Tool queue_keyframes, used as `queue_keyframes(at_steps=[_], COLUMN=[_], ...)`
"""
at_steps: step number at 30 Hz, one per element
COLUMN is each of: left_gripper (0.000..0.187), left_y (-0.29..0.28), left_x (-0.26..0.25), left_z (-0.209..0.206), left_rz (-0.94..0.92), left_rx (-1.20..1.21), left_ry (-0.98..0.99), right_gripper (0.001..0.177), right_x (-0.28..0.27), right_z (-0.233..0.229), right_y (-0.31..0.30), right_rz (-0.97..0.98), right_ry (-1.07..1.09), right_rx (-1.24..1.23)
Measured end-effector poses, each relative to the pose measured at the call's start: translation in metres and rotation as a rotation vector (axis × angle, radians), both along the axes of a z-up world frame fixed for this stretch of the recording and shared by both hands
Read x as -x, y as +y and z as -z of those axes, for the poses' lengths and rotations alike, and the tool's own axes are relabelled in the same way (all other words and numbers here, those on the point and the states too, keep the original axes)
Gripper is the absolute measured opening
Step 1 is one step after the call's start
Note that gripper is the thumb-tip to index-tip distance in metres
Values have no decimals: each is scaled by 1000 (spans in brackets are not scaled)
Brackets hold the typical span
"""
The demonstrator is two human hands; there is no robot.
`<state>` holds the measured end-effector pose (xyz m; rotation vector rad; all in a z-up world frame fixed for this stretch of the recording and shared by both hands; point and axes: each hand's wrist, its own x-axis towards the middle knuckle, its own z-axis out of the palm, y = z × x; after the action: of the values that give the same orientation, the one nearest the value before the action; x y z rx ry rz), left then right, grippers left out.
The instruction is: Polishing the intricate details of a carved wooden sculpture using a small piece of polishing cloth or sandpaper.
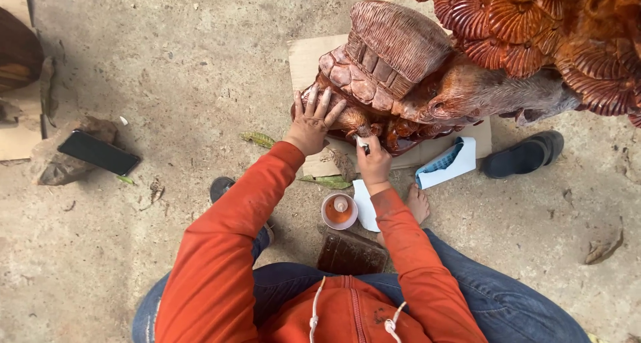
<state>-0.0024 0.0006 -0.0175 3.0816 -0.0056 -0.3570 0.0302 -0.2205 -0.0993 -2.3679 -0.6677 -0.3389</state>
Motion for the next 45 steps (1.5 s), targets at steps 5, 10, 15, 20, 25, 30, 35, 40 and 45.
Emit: queue_keyframes(at_steps=[5,10,15,20,25,30,35,40,45], left_gripper=[131,129,130,130,130,130,129,130,130], left_y=[-1,1,-2,0,-2,-2,-2,-1,-1], left_x=[1,-1,1,1,1,0,0,1,2], left_z=[-4,-16,-9,-14,-12,-8,-14,-9,-11], left_rz=[0,-1,-6,-11,-8,-15,-10,-21,-9], left_rx=[-9,-18,-14,2,4,-8,-15,-6,-9], left_ry=[-11,17,40,4,10,32,31,25,0], right_gripper=[16,15,16,19,19,17,19,20,19], right_x=[-6,-5,-10,-8,-17,-11,-17,-12,-18], right_z=[8,-11,-5,-10,-2,-18,-27,-7,-8], right_y=[18,3,16,-7,9,-11,8,-7,12], right_rz=[10,45,10,23,-43,-8,8,14,-19], right_ry=[46,135,90,138,68,197,176,224,223], right_rx=[-75,-83,-84,-84,-20,-98,-93,-111,-167])
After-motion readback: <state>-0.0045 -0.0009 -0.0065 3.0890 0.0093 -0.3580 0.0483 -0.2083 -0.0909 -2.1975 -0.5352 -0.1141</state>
